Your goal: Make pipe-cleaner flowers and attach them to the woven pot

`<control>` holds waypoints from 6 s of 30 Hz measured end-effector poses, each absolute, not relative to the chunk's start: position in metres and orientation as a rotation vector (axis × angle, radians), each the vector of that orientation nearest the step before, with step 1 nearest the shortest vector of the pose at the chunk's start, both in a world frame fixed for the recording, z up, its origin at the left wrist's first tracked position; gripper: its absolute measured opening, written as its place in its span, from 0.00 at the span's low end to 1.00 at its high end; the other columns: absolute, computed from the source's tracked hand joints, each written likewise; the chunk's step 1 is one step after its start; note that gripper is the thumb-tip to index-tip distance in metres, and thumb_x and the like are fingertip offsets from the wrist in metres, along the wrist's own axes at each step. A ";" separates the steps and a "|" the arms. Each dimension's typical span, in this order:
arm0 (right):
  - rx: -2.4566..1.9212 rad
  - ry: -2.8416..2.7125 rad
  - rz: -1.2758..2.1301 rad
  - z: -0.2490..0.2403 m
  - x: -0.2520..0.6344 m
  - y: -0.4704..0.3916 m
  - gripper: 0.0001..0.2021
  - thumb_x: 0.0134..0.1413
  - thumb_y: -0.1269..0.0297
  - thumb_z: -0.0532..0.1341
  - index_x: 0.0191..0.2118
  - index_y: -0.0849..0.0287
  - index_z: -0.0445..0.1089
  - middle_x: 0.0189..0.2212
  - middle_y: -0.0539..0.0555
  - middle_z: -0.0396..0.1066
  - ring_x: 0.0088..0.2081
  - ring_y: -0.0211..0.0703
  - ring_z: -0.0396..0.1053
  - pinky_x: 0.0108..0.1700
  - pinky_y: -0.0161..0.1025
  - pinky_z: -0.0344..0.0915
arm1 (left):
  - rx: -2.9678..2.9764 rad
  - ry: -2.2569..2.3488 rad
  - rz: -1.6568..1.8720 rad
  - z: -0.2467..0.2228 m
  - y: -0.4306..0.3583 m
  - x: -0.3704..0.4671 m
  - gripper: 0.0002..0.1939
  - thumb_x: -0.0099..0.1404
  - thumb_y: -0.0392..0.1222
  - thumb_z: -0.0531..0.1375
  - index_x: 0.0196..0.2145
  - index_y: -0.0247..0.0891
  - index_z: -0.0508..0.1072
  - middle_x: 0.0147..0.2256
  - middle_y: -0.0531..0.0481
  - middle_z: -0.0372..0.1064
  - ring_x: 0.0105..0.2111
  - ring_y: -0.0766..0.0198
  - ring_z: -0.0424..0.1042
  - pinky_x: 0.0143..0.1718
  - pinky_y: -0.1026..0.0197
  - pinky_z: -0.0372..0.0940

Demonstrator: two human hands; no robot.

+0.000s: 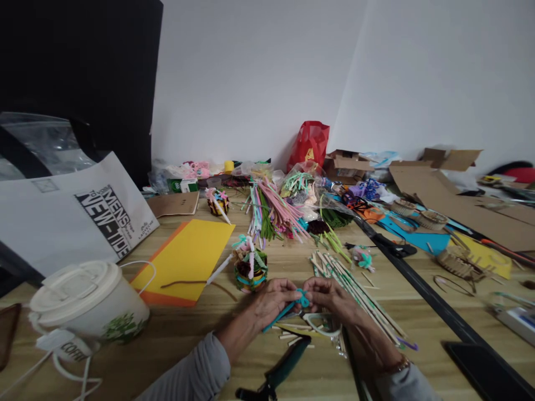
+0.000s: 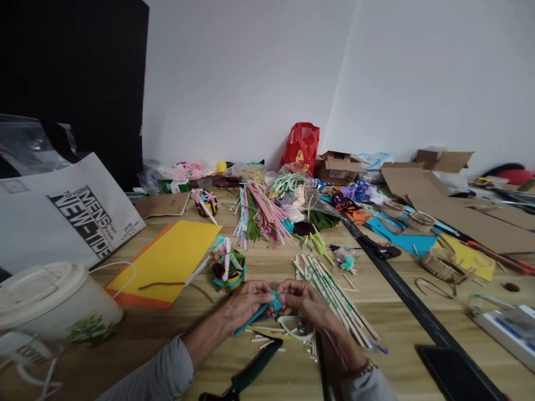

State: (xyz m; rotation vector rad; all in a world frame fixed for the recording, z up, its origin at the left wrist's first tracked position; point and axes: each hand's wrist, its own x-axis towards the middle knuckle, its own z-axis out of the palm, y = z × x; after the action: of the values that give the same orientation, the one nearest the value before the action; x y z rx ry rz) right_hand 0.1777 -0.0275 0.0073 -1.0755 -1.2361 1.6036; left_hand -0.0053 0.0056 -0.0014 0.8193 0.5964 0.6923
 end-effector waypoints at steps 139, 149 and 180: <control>-1.126 -1.307 1.443 0.018 0.168 -0.035 0.22 0.49 0.42 0.63 0.31 0.60 0.68 0.23 0.49 0.66 0.25 0.36 0.66 0.26 0.32 0.64 | 1.356 0.784 0.966 0.014 0.005 -0.007 0.11 0.52 0.45 0.67 0.26 0.35 0.73 0.23 0.52 0.68 0.26 0.66 0.66 0.30 0.65 0.60; -1.091 -1.166 1.512 0.013 0.161 -0.038 0.19 0.46 0.47 0.67 0.32 0.59 0.68 0.21 0.46 0.67 0.21 0.33 0.64 0.24 0.30 0.60 | 1.662 0.864 1.013 0.011 0.000 -0.007 0.08 0.57 0.43 0.62 0.28 0.36 0.76 0.28 0.48 0.71 0.30 0.61 0.69 0.33 0.64 0.62; -1.188 -1.363 1.453 0.013 0.173 -0.032 0.23 0.49 0.41 0.62 0.33 0.60 0.70 0.23 0.48 0.69 0.22 0.35 0.67 0.25 0.32 0.62 | 1.116 0.745 0.908 0.008 0.006 -0.005 0.19 0.45 0.52 0.71 0.25 0.33 0.73 0.23 0.51 0.69 0.24 0.68 0.66 0.28 0.65 0.62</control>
State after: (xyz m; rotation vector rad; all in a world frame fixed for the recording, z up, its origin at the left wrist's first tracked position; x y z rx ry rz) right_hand 0.1728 -0.0318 0.0127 -1.1885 -1.3634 1.4534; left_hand -0.0051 0.0057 0.0078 1.1156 0.7447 0.9082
